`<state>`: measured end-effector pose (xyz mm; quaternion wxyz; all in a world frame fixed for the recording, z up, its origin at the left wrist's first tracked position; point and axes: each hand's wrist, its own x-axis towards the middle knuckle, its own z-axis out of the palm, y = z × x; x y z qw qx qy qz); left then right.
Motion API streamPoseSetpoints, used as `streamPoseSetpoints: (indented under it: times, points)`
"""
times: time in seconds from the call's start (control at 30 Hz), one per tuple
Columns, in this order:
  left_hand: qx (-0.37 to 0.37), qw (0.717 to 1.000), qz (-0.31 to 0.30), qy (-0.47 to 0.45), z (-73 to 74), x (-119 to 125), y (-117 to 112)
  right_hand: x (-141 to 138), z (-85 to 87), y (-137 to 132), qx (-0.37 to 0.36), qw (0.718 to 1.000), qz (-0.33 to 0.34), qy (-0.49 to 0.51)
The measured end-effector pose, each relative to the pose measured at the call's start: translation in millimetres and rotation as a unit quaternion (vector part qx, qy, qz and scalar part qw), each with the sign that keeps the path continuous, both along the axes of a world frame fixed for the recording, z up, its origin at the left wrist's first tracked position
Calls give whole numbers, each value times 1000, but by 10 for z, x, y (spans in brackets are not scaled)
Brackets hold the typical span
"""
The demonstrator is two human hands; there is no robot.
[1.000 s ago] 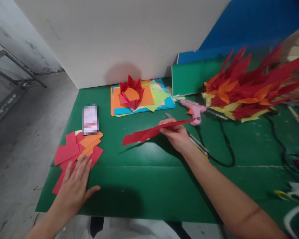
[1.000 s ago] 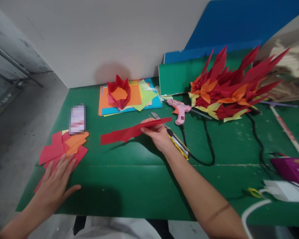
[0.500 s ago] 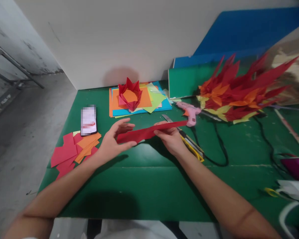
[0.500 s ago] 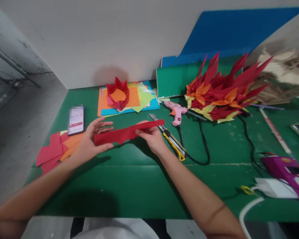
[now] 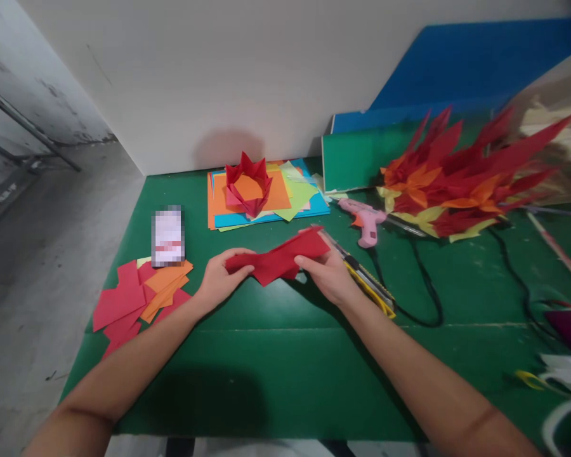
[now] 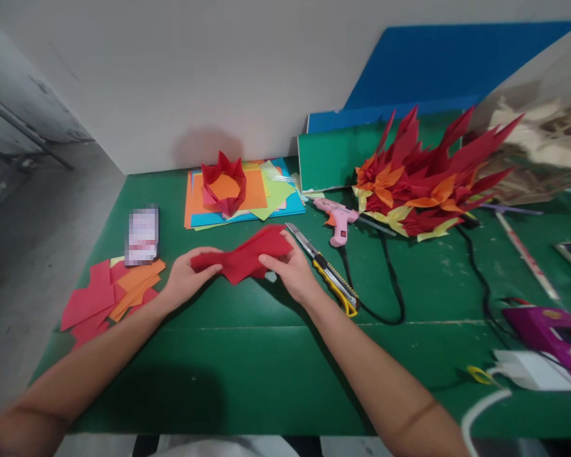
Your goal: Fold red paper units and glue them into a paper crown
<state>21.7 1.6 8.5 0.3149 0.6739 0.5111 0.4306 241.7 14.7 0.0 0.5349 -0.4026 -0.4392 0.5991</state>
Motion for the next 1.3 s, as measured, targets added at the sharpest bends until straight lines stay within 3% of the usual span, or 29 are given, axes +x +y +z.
streamPoseSetpoints:
  times: [0.23, 0.37, 0.5, 0.6, 0.67, 0.73, 0.8, 1.0, 1.13, 1.3]
  points:
    - [88, 996, 34, -3, 20, -30, 3, 68, -54, 68, 48, 998, -16, -21]
    - [130, 991, 18, 11, -5, -40, 11, 38, 13, 36, 146, 985, -33, -90]
    - [161, 987, -10, 14, -14, -22, -1, -11, 59, -43, 283, 930, -142, -186]
    - [161, 986, -38, 15, -3, -5, -27, -5, 61, -100, 348, 864, -218, -291]
    - [157, 986, -51, 14, 6, -1, -43, 17, 60, -116, 382, 817, -237, -361]
    - [152, 987, -50, 9, 10, -3, -48, 35, 58, -113, 393, 793, -232, -403]
    - [140, 989, -38, -1, 7, -12, -41, 37, 53, -99, 371, 809, -217, -402]
    - [69, 995, 32, -69, -12, -48, 19, -7, 39, -67, 258, 893, -167, -328]
    - [20, 993, 55, -103, 5, -47, 25, -7, -15, -47, 212, 918, -129, -310]
    - [-57, 988, 19, -139, -21, -36, 3, 4, -101, 6, 172, 945, -93, -262]
